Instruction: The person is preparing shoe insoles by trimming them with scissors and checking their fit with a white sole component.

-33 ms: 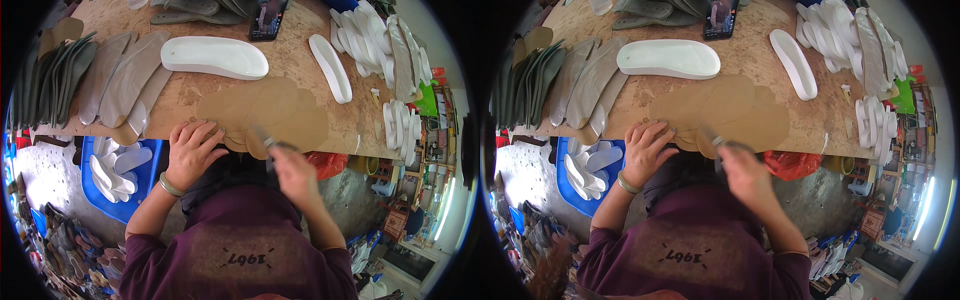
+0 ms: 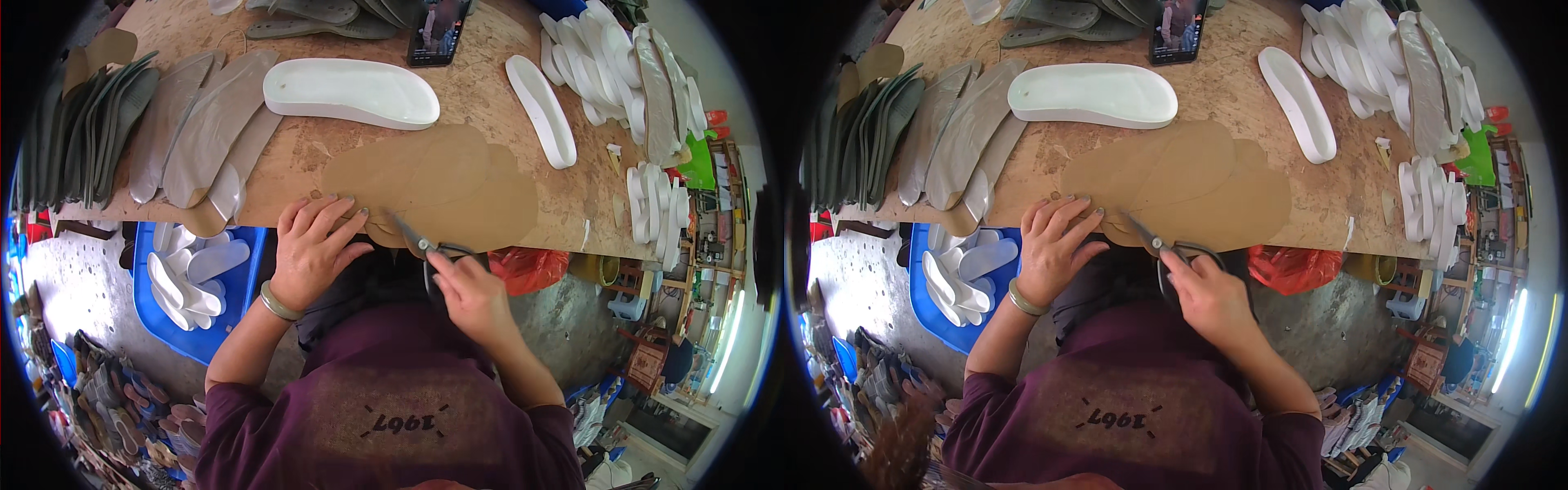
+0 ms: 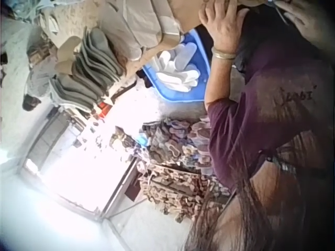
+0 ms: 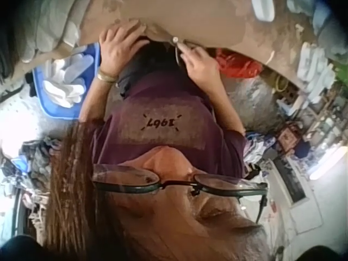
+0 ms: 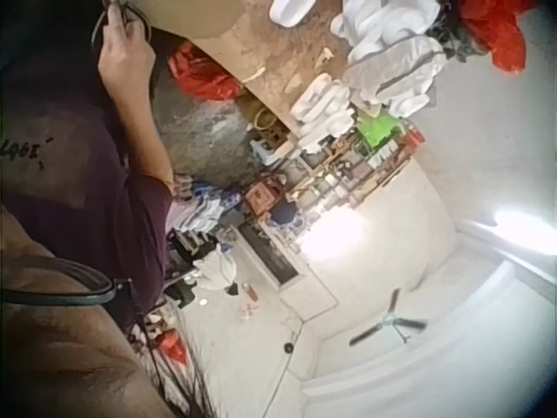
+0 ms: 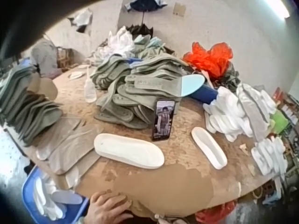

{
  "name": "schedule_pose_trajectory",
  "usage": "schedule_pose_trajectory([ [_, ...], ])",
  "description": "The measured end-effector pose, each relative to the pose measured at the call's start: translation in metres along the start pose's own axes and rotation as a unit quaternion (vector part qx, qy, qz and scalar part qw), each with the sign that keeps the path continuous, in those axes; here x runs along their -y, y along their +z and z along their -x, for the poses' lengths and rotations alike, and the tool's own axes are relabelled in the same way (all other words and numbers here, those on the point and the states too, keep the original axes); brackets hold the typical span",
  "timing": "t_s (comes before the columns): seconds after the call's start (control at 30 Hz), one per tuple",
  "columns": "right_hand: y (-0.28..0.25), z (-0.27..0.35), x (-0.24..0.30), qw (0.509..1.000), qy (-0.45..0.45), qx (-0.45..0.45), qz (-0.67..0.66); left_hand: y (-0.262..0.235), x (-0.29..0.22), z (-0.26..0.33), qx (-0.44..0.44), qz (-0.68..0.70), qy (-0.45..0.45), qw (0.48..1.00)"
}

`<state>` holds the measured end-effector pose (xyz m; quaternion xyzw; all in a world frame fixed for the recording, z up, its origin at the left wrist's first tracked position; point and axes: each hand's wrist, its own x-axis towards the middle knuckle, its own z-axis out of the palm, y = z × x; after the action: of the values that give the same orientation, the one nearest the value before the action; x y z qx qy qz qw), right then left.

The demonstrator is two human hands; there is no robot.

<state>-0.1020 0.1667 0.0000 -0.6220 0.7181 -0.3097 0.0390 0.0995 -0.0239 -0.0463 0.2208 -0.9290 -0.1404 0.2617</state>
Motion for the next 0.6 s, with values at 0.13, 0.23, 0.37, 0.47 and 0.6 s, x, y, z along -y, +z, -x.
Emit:
schedule_pose_trajectory([
  [0.13,-0.017,0.01,-0.025,0.99,0.142,-0.005,0.017,-0.002,0.002,0.002,-0.005,-0.003,0.0,1.0],
  [0.23,-0.034,0.012,-0.044,0.976,0.199,-0.03,0.087,-0.001,0.001,-0.001,-0.003,-0.002,0.01,1.0],
  [0.37,-0.039,-0.004,-0.022,0.977,0.192,-0.077,0.051,-0.001,0.001,-0.002,-0.001,-0.001,0.0,1.0],
  [0.47,-0.015,-0.019,-0.016,0.986,0.146,-0.063,0.039,-0.002,-0.001,-0.002,-0.001,-0.016,0.007,1.0],
  [0.6,-0.003,-0.027,-0.032,0.99,0.119,0.033,0.072,-0.003,0.0,-0.001,-0.001,-0.011,0.012,1.0],
])
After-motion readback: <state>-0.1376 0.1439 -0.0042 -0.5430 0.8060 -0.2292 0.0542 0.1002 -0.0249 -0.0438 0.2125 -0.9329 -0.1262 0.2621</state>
